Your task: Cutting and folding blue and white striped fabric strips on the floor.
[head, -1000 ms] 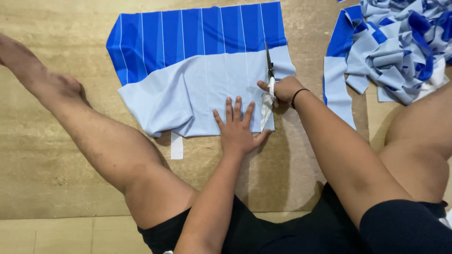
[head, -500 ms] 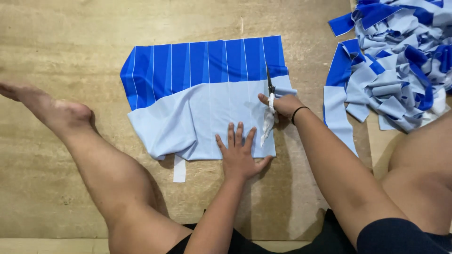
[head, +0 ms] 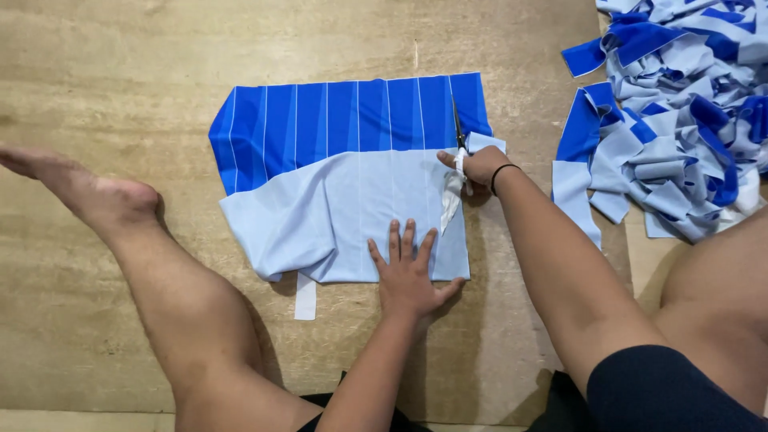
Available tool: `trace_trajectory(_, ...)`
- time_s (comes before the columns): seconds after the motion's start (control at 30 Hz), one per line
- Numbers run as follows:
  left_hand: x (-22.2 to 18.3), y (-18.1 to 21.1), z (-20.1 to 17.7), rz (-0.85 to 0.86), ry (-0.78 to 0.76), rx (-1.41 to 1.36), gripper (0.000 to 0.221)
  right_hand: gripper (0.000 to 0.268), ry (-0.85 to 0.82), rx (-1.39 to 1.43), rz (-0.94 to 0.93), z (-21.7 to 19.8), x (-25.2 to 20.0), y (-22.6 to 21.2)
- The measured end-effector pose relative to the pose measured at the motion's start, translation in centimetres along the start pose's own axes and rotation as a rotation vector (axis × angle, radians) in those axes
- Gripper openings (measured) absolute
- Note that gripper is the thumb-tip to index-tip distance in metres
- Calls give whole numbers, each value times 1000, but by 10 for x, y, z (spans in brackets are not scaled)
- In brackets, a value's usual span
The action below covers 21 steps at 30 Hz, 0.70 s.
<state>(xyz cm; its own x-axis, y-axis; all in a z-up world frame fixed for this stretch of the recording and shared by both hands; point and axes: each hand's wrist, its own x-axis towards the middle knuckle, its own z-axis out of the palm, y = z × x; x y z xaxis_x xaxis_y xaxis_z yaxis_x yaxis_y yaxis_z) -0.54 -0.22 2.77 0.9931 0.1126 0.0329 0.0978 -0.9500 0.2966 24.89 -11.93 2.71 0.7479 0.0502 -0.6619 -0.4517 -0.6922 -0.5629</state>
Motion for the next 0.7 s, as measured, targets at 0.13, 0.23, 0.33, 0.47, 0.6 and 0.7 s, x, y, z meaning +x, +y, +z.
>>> trace_trajectory(0.13,3,-1,-6,-5,-30,16,102,75,-36,41,-55,-7,6,-6)
trace_trajectory(0.23,2,2,-6,-8,-48,-7,101,78,-21,-36,-19,-12,7,-16)
trace_trajectory(0.33,3,0,0,-12,-47,-14,100,76,-46,17,28,-10,19,-18)
trace_trajectory(0.47,-1,-2,-1,-7,-24,-23,100,71,-144,38,41,-15,20,-24)
trace_trajectory(0.6,8,-1,-3,-20,-56,-28,101,61,-69,63,-34,-19,26,-34)
trace_trajectory(0.7,-6,-3,3,-30,-60,-27,102,70,-55,-21,-10,-14,41,-19)
